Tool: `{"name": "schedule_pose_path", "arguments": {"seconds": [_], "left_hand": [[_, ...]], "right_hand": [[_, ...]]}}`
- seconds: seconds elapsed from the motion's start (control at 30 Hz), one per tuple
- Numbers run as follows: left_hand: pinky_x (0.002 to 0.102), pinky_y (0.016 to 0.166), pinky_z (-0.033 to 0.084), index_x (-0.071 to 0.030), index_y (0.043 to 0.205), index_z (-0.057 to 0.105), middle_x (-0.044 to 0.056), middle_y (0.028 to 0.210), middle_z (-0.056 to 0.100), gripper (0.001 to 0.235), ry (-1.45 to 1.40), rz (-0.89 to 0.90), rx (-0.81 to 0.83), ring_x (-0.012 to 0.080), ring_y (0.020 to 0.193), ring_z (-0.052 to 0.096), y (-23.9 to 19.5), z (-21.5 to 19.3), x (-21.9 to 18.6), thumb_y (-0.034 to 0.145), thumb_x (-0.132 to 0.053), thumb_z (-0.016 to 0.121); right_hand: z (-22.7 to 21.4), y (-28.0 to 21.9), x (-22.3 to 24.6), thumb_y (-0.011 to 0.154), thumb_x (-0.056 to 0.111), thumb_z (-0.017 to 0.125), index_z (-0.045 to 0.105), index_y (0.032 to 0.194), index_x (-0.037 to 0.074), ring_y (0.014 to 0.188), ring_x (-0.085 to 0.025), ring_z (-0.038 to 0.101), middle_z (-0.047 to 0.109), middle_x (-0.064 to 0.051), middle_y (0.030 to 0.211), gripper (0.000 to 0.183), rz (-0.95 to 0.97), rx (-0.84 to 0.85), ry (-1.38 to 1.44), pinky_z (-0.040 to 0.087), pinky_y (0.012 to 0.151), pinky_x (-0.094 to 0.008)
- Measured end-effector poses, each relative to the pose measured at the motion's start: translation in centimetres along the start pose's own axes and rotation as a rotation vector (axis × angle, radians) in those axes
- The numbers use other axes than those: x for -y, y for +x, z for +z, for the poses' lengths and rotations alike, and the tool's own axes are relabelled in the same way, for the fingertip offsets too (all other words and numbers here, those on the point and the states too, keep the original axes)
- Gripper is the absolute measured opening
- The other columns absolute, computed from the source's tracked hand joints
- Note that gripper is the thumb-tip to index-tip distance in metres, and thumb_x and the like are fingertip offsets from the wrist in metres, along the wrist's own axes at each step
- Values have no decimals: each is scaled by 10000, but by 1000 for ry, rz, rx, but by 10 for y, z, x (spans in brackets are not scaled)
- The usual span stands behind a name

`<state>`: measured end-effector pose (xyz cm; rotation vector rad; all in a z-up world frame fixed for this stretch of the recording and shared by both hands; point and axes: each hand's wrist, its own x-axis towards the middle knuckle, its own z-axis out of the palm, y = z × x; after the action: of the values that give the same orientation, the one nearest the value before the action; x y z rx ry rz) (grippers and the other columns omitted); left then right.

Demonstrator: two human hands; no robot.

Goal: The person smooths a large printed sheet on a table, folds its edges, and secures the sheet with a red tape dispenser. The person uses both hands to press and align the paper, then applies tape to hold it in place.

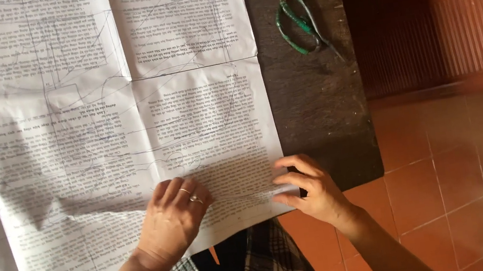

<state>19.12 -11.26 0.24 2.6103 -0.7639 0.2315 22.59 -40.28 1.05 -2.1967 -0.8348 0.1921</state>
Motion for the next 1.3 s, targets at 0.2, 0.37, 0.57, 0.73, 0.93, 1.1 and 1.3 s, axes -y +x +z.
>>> {"name": "schedule_pose_path", "arguments": {"seconds": [0.2, 0.37, 0.57, 0.73, 0.93, 1.1, 1.3], "left_hand": [[327, 640, 544, -111, 913, 593, 33, 862, 628, 168, -136, -293, 155, 186, 743, 585, 6, 3, -5, 965, -250, 515], [368, 637, 522, -127, 897, 607, 18, 840, 633, 202, -132, -418, 211, 216, 769, 587, 15, 3, -10, 962, -293, 514], [359, 788, 508, -195, 887, 698, -10, 997, 683, 294, -156, -482, 142, 198, 899, 615, 26, 20, -26, 863, -474, 606], [364, 687, 497, -213, 719, 653, -14, 686, 584, 276, -21, -540, 122, 215, 761, 615, 28, 30, -26, 825, -468, 661], [373, 689, 492, -212, 723, 651, -14, 692, 584, 258, -34, -606, 174, 222, 771, 617, 29, 36, -25, 802, -455, 682], [368, 697, 490, -219, 712, 655, -18, 691, 579, 245, -27, -625, 193, 215, 775, 616, 32, 35, -26, 807, -443, 682], [367, 705, 492, -225, 715, 647, -19, 694, 580, 238, -10, -647, 223, 212, 786, 620, 33, 36, -26, 805, -442, 682]], "right_hand": [[-9, 19, -9, 835, 183, 729, 649, 792, 77, 782, -170, 555, 605, -11, 826, 140, 78, 18, 79, 431, 707, -309], [-8, 27, -11, 853, 180, 710, 622, 743, 88, 695, -152, 497, 589, 13, 732, 168, 194, 98, 60, 394, 633, -292], [-2, 29, -14, 840, 243, 720, 622, 721, 121, 656, -152, 513, 601, 50, 677, 196, 300, 99, -121, 402, 564, -304], [-7, 38, -8, 822, 243, 732, 658, 733, 135, 680, -283, 656, 651, -51, 655, 159, 383, 102, -101, 511, 656, -388], [-3, 38, -8, 829, 249, 718, 676, 744, 145, 690, -281, 674, 664, -53, 659, 141, 444, 122, -84, 532, 643, -374], [-1, 37, -8, 820, 239, 707, 673, 777, 149, 703, -287, 681, 669, -54, 682, 106, 462, 123, -104, 538, 645, -381], [1, 36, -8, 824, 204, 680, 667, 800, 123, 720, -311, 689, 664, -78, 701, 86, 449, 119, -114, 548, 654, -391]]}}
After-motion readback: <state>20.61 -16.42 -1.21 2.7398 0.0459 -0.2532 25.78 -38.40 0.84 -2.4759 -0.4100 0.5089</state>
